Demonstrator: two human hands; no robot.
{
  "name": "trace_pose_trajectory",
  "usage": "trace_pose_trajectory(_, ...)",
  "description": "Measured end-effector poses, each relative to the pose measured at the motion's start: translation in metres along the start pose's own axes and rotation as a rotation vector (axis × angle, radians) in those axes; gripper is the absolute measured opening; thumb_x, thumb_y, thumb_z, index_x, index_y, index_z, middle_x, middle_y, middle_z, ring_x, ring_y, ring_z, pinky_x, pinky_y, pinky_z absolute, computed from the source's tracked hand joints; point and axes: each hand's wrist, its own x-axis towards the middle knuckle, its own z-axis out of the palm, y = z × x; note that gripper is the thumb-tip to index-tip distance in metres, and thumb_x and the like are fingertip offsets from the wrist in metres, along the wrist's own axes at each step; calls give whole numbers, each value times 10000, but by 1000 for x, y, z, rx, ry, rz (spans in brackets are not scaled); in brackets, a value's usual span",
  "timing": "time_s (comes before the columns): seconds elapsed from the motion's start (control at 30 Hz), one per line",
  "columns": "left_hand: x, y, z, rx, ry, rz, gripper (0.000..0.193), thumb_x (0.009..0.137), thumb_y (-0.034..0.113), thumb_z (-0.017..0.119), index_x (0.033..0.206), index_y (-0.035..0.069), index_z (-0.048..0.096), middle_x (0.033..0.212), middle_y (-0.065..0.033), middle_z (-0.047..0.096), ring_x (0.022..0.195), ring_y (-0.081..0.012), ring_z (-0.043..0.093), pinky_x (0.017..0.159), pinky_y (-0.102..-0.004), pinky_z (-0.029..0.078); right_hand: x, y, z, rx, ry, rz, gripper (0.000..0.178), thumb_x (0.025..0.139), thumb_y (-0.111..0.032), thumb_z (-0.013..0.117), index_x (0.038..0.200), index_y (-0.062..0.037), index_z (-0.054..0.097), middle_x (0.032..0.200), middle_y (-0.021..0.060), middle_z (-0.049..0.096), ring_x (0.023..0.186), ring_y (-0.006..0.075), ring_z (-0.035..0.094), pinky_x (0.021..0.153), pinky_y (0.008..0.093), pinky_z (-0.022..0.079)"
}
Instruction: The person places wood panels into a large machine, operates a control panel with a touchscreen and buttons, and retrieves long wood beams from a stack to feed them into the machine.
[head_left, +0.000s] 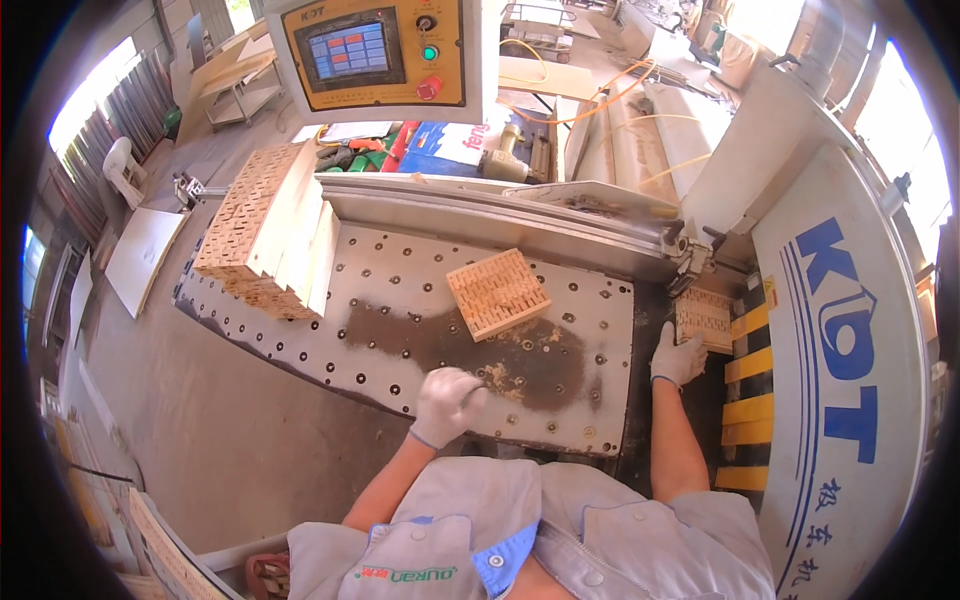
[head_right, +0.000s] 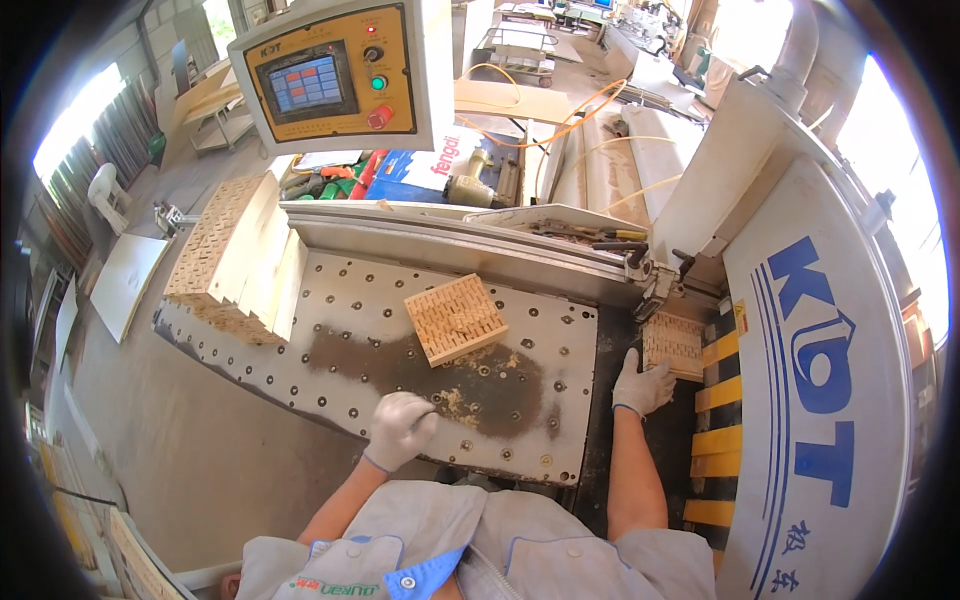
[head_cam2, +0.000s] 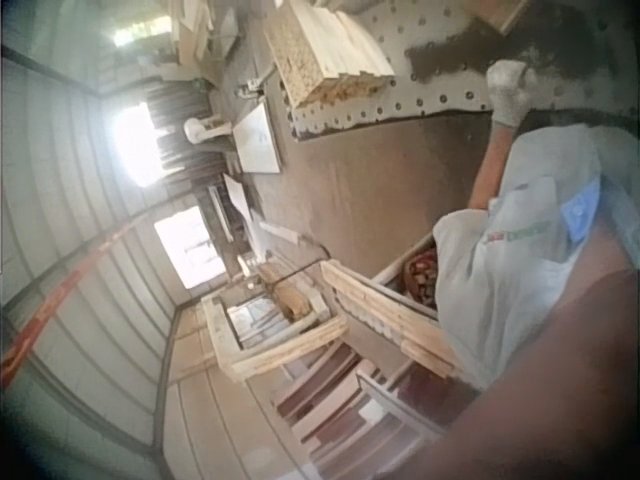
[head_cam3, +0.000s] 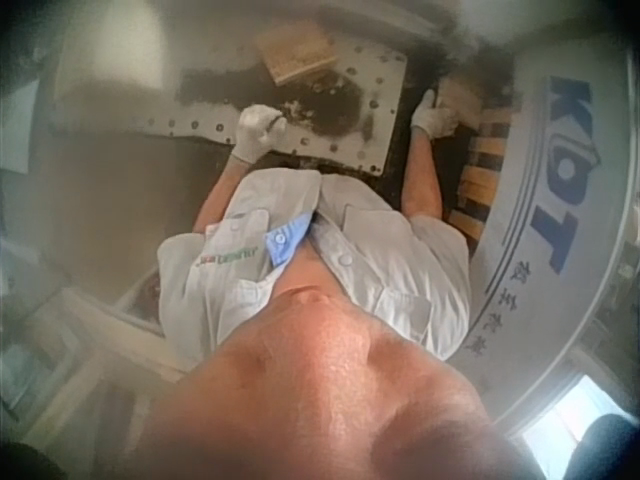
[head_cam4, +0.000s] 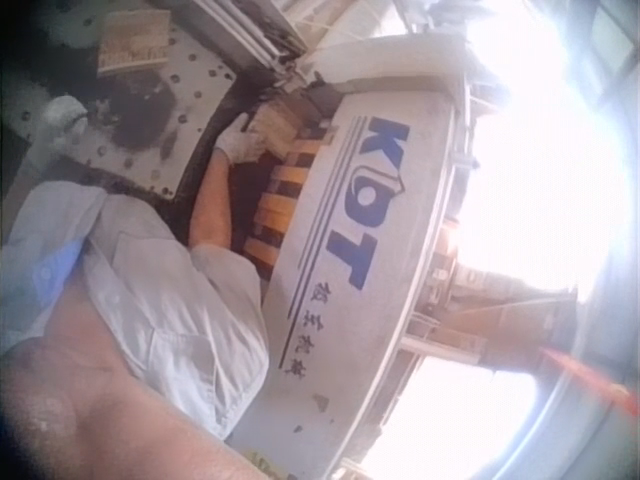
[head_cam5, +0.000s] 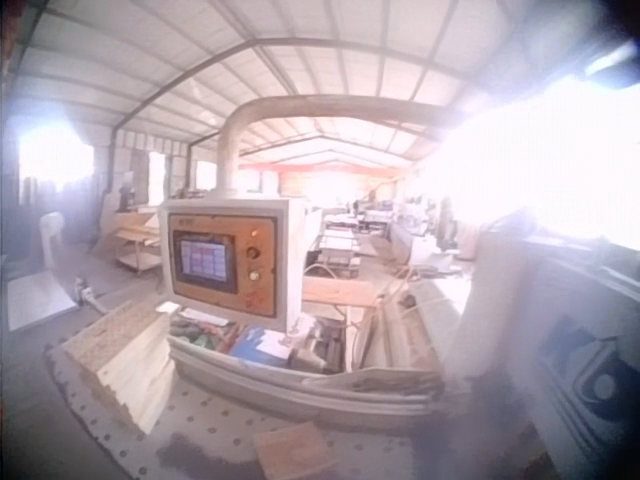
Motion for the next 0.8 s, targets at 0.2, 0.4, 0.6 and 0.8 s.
trace_pose_trajectory(0.2, 54, -31, 26, 287, 127, -171, 592, 912, 344, 858, 1363, -20, 734, 1402, -249, 747, 1337, -454, 676, 1191, -563, 502, -4, -1, 1, 14, 19, -10, 1013, 1029, -729, 694, 1709, -17, 455, 1676, 367, 497, 1605, 517, 436, 1365, 623, 296)
trace_pose_trajectory(0.4, 30, -54, 29, 324, 43, -283, 570, 894, 319, 865, 1354, 2, 753, 1467, -213, 731, 1442, -445, 622, 1270, -571, 449, -1, 3, 2, -8, -13, 10, 1011, 1033, -729, 691, 1710, -17, 455, 1680, 365, 494, 1609, 519, 429, 1368, 615, 290)
trace_pose_trajectory(0.6, 28, -51, 28, 319, 41, -263, 494, 885, 298, 866, 1288, 24, 779, 1444, -180, 749, 1432, -425, 633, 1262, -564, 458, -2, 2, 2, -3, 4, -14, 1016, 1033, -731, 688, 1701, 0, 461, 1675, 365, 499, 1603, 522, 432, 1360, 610, 297)
trace_pose_trajectory(0.8, 32, -53, 28, 314, 43, -238, 455, 890, 287, 854, 1256, 26, 781, 1423, -182, 753, 1420, -433, 637, 1251, -571, 464, -1, 0, 3, 18, 1, -33, 1014, 1034, -728, 690, 1692, 10, 469, 1670, 360, 507, 1599, 521, 438, 1352, 623, 303)
